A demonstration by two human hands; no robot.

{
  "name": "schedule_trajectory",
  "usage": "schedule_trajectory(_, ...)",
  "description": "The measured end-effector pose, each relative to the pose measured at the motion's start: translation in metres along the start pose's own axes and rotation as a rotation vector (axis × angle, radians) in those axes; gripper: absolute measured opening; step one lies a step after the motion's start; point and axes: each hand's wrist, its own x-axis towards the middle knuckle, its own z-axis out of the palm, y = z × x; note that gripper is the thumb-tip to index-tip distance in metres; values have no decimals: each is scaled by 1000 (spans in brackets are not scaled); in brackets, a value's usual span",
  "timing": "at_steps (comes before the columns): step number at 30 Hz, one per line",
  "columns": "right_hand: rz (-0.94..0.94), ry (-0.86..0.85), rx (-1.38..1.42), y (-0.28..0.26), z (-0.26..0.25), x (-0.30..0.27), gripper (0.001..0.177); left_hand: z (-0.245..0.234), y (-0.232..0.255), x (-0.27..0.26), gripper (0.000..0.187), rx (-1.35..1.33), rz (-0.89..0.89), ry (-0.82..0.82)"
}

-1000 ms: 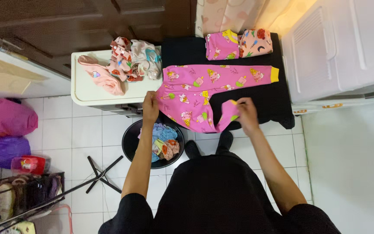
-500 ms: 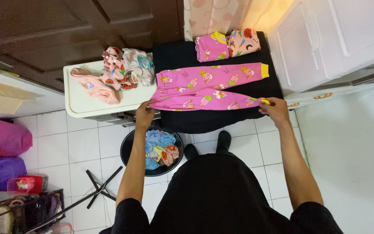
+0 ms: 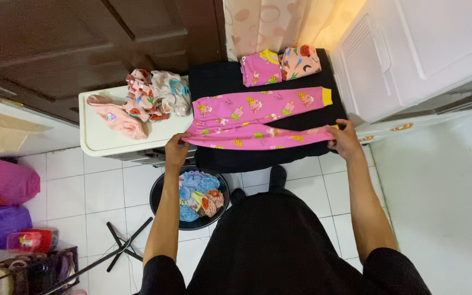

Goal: The person folds several small pieces of children's clothing, including patterned pants and shirts, one by one on a black surface. The folded items are stacked neatly on the surface as the task progresses.

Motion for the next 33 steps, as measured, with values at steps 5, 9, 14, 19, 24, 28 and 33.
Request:
schedule_trajectory(5, -39, -293, 234, -2, -15, -4, 29, -3, -2, 0, 30, -34, -57, 17)
schedule_trajectory(9, 19, -386, 169, -15, -23, -14, 30, -2, -2, 1, 25, -205, -59, 46)
schedule_trajectory(14, -173, -466, -275, -37, -23, -13, 42, 8, 11, 17, 15, -485, -249, 28)
schedule_trajectory(19, -299, -329, -450, -55, -28, -3, 31, 21, 21, 32, 6, -669, -355, 115)
schedule_trajectory(24, -283, -425, -515, -69, -32, 4, 47, 32, 18, 45, 4, -675, -343, 185)
schedule_trajectory(28, -318, -448, -666, -62, -27, 18, 53, 42, 12, 58, 12, -503, -287, 188)
schedule_trajectory(33, -513, -198, -927, -42, -27, 55, 25, 53, 3, 79, 18, -281, -241, 208)
